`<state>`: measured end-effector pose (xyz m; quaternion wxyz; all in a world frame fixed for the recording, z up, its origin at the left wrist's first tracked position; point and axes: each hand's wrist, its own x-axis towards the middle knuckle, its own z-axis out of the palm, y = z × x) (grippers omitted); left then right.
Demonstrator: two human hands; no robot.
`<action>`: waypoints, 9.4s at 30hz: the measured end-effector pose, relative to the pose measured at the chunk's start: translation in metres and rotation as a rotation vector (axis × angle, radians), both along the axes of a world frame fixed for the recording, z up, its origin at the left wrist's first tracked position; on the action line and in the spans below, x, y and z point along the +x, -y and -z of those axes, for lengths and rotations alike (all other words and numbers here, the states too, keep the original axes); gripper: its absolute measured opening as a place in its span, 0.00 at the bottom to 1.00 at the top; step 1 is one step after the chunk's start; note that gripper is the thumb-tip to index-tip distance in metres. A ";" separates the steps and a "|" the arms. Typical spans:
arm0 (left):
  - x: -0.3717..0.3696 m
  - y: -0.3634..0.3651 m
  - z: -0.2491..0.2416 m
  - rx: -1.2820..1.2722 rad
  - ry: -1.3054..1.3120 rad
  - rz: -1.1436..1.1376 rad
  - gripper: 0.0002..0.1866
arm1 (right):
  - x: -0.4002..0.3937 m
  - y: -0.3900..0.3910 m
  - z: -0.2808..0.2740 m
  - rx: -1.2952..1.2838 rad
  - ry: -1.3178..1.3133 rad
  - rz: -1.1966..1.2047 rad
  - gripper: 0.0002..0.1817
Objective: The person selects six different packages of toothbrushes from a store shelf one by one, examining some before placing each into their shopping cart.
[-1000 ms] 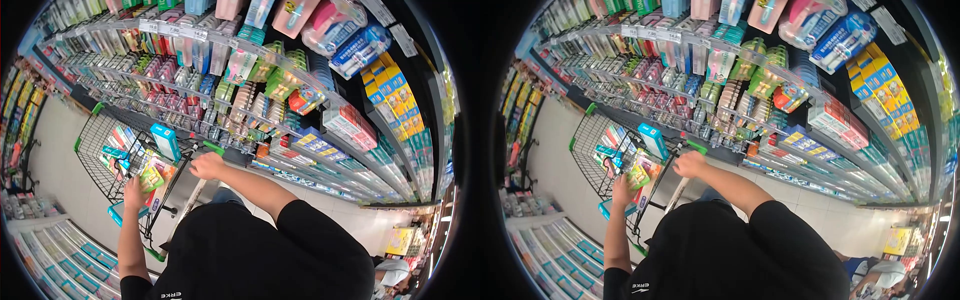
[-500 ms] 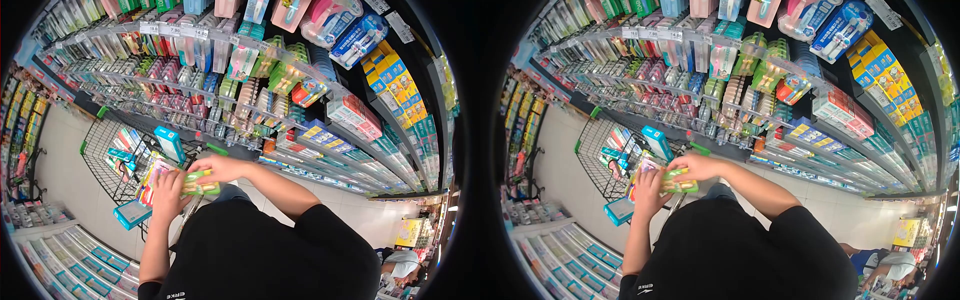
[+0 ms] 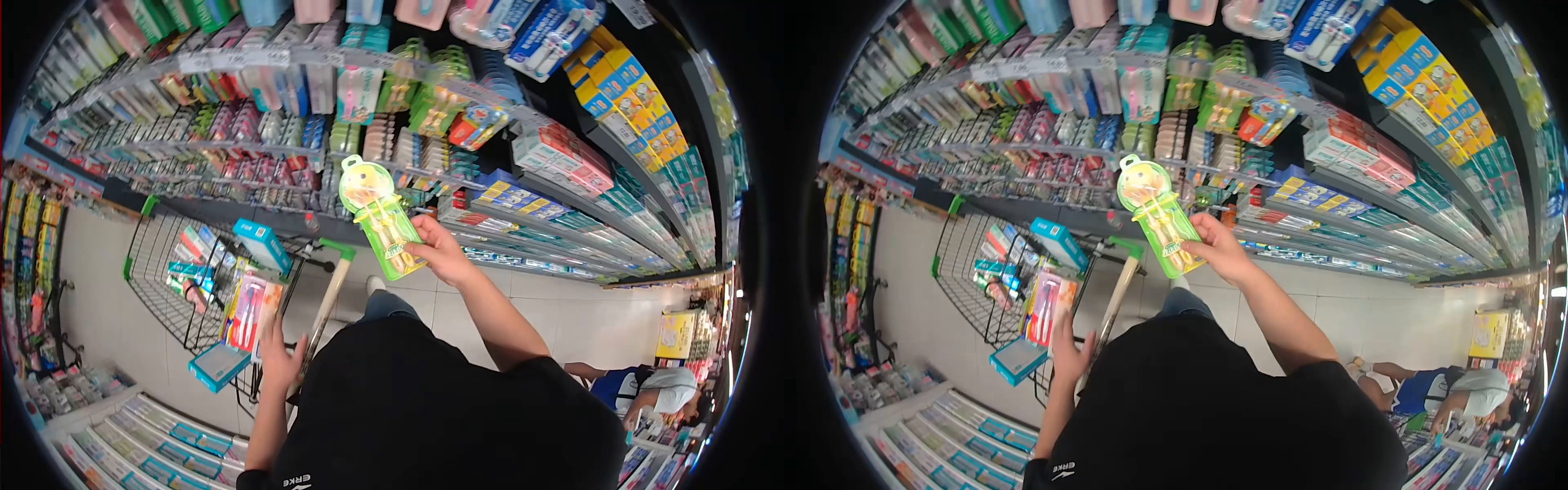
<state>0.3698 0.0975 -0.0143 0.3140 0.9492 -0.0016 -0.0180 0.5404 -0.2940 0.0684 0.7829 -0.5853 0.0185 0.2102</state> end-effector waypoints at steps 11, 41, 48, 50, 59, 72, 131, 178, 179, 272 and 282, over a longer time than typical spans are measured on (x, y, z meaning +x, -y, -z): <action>-0.046 0.007 0.037 0.009 -0.218 0.019 0.20 | 0.019 0.028 0.009 0.011 0.154 0.099 0.19; -0.051 0.012 0.038 0.255 -0.232 -0.005 0.16 | 0.102 0.070 0.003 -0.297 0.410 0.339 0.19; -0.050 0.015 0.037 0.312 -0.190 0.005 0.18 | 0.100 0.070 -0.003 -0.352 0.416 0.342 0.20; -0.049 0.017 0.034 0.289 -0.227 -0.013 0.16 | 0.099 0.070 -0.002 -0.308 0.475 0.375 0.22; -0.049 0.017 0.038 0.344 -0.197 -0.002 0.18 | 0.088 0.071 0.006 -0.263 0.501 0.399 0.28; -0.053 0.012 0.041 0.322 -0.198 0.002 0.16 | 0.092 0.063 0.015 -0.297 0.574 0.476 0.37; -0.038 0.038 0.018 0.401 -0.112 -0.187 0.18 | 0.071 -0.119 0.096 -0.475 1.242 -0.549 0.12; -0.060 -0.056 0.003 -0.060 -0.448 -0.622 0.27 | 0.097 -0.270 0.088 -1.313 0.847 -1.130 0.17; -0.059 -0.058 0.003 -0.067 -0.402 -0.672 0.25 | 0.098 -0.274 0.087 -1.319 0.834 -1.115 0.15; 0.001 -0.263 0.001 0.249 -0.340 -0.971 0.31 | 0.221 -0.528 0.122 -0.315 0.587 -0.951 0.23; 0.001 -0.287 0.014 0.349 -0.239 -0.942 0.27 | 0.221 -0.475 0.057 0.070 0.066 -0.798 0.26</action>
